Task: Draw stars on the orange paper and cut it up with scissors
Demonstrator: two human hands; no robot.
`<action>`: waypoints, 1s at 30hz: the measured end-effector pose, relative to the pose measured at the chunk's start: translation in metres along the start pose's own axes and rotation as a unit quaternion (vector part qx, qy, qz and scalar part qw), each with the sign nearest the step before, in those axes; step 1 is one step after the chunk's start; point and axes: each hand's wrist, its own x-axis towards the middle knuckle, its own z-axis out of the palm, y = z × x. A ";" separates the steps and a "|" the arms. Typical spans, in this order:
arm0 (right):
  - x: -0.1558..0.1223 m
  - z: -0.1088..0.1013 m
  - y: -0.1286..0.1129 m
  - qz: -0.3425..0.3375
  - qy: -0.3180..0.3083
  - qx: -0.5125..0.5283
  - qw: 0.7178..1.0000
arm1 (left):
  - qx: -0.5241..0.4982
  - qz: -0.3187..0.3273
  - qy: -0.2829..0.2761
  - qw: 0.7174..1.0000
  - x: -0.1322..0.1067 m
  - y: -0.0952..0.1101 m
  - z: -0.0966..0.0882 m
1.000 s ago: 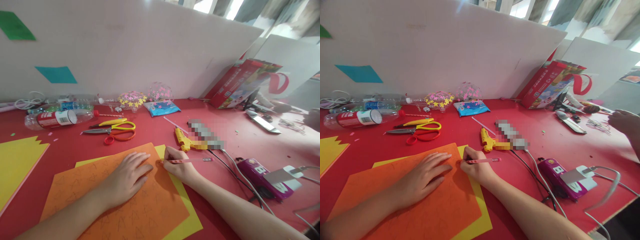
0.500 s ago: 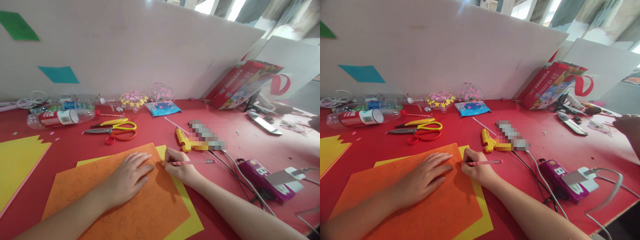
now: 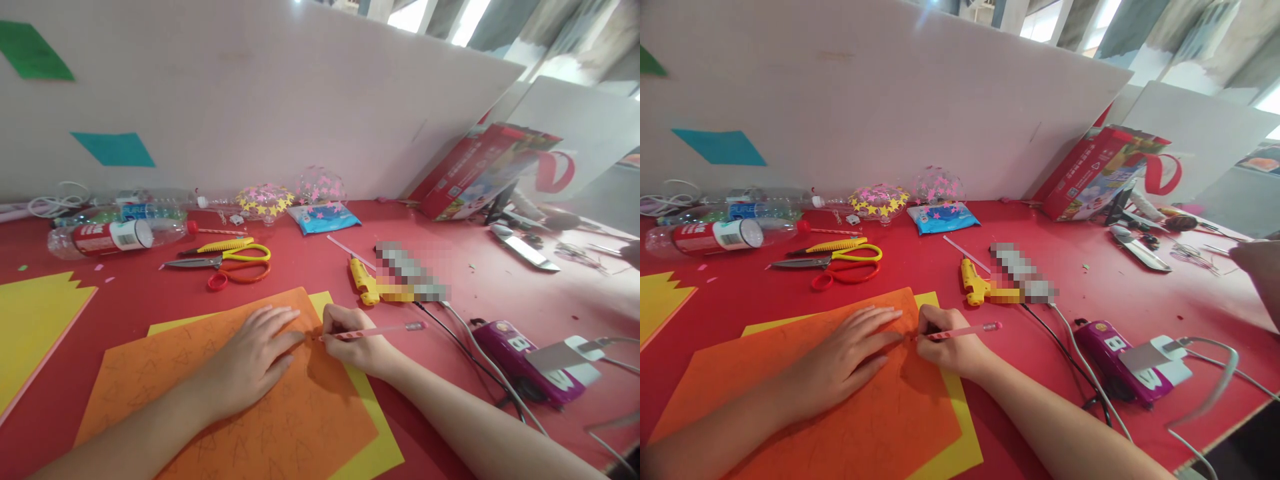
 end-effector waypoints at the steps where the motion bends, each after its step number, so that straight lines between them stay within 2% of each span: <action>1: 0.000 0.000 0.000 0.000 -0.001 0.000 1.000 | 0.000 0.000 -0.001 1.000 0.000 0.000 0.000; 12: 0.001 0.000 0.004 -0.016 0.013 0.020 1.000 | 0.004 -0.001 -0.003 1.000 -0.002 -0.002 0.002; 16: 0.003 -0.001 0.001 0.039 0.050 0.111 0.992 | 0.024 0.007 -0.006 1.000 -0.002 -0.002 0.001; 19: 0.004 0.000 0.000 0.069 0.047 0.145 0.986 | 0.051 0.007 -0.017 0.999 -0.001 -0.004 0.000; 26: 0.004 0.000 0.006 0.020 0.048 0.086 0.995 | 0.078 -0.011 -0.041 0.996 -0.003 -0.011 -0.006; 30: 0.004 -0.002 0.003 0.030 0.041 0.078 0.996 | 0.103 -0.016 -0.055 0.993 -0.004 -0.008 -0.011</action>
